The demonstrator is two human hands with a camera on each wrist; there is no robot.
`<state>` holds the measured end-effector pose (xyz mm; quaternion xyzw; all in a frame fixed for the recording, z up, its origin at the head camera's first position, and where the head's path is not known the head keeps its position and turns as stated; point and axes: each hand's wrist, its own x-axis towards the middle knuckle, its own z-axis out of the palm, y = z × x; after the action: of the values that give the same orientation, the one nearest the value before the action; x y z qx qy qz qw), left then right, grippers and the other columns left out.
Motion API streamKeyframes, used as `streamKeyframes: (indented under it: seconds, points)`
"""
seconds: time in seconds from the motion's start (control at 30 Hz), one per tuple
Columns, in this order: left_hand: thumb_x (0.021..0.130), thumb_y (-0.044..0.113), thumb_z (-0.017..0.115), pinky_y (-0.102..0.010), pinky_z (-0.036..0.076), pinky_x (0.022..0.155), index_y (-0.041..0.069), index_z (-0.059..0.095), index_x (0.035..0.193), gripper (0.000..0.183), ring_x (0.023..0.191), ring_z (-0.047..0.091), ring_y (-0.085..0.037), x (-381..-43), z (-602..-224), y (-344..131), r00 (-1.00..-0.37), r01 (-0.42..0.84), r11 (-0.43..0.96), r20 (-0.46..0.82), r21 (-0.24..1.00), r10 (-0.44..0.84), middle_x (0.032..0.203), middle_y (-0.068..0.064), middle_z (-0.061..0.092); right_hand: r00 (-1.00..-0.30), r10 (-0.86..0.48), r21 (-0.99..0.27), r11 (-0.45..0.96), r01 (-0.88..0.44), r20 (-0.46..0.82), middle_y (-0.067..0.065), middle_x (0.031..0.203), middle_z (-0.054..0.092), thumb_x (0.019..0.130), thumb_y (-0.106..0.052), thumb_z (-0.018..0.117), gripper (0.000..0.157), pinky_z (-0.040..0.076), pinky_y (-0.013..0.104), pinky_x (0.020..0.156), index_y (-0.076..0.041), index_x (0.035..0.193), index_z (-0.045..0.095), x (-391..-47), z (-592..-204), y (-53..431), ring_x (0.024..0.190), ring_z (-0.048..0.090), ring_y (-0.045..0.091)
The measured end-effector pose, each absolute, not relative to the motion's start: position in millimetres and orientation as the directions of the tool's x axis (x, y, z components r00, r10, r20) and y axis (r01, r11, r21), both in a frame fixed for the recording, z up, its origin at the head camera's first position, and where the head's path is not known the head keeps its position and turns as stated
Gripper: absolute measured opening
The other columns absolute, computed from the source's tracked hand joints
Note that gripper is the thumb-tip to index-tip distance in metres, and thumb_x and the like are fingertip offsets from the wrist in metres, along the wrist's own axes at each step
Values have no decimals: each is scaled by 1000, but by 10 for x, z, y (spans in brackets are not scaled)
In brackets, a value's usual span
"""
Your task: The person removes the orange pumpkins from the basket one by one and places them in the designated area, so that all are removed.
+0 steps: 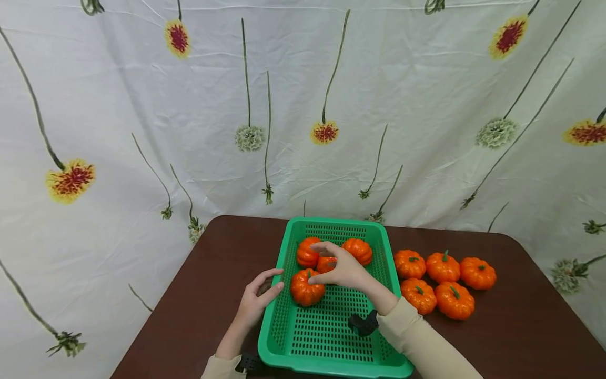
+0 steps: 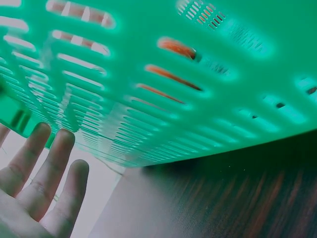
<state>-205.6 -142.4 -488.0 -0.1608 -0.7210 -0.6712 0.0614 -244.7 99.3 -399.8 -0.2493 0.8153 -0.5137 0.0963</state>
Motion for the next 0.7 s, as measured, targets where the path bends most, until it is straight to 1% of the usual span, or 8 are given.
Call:
streamKeyframes:
  seconds: [0.13, 0.33, 0.4, 0.47, 0.57, 0.7]
  points:
    - [93, 6, 57, -29, 48, 84, -1, 55, 126, 34, 104, 58, -21, -2055, -4880, -1430, -941, 314, 54, 303, 948, 152, 129, -20, 52, -839, -537, -881, 351, -318, 88, 8, 136, 47, 75, -18, 79, 67, 37, 54, 97, -7, 134, 49, -2438, -4090, 954, 126, 40, 34]
    - [93, 6, 58, -29, 48, 84, -1, 55, 126, 34, 103, 58, -13, -2060, -4883, -1435, -941, 315, 59, 303, 947, 152, 129, -19, 52, -817, -572, -886, 341, -314, 69, 9, 136, 46, 76, -16, 78, 65, 37, 52, 97, -6, 134, 49, -2476, -4233, 927, 126, 39, 37]
    - [93, 6, 58, -29, 48, 84, -1, 55, 126, 34, 102, 58, -13, -2062, -4885, -1435, -941, 315, 58, 303, 947, 152, 129, -19, 52, -819, -571, -889, 343, -303, 59, 10, 136, 46, 76, -16, 78, 66, 38, 52, 97, -6, 134, 49, -2481, -4270, 916, 125, 40, 36]
    - [93, 6, 58, -29, 48, 83, -2, 55, 126, 34, 103, 59, -15, -2062, -4885, -1434, -940, 317, 56, 306, 947, 154, 129, -20, 52, -817, -574, -894, 335, -297, 57, 12, 136, 46, 76, -15, 78, 66, 39, 52, 95, -4, 134, 48, -2477, -4301, 901, 125, 39, 37]
    - [93, 6, 57, -29, 48, 84, -2, 55, 126, 34, 105, 58, -23, -2061, -4885, -1432, -938, 319, 49, 308, 947, 156, 130, -20, 52, -821, -568, -891, 347, -294, 50, 12, 135, 47, 75, -14, 79, 67, 41, 50, 93, -3, 133, 48, -2469, -4352, 875, 122, 41, 36]
    - [93, 6, 57, -29, 48, 84, -3, 54, 126, 34, 109, 56, -34, -2061, -4888, -1429, -938, 318, 41, 308, 947, 159, 131, -21, 51, -831, -554, -851, 411, -327, 51, 9, 133, 48, 72, -17, 81, 67, 42, 46, 91, -7, 132, 51, -2463, -4416, 842, 117, 45, 29]
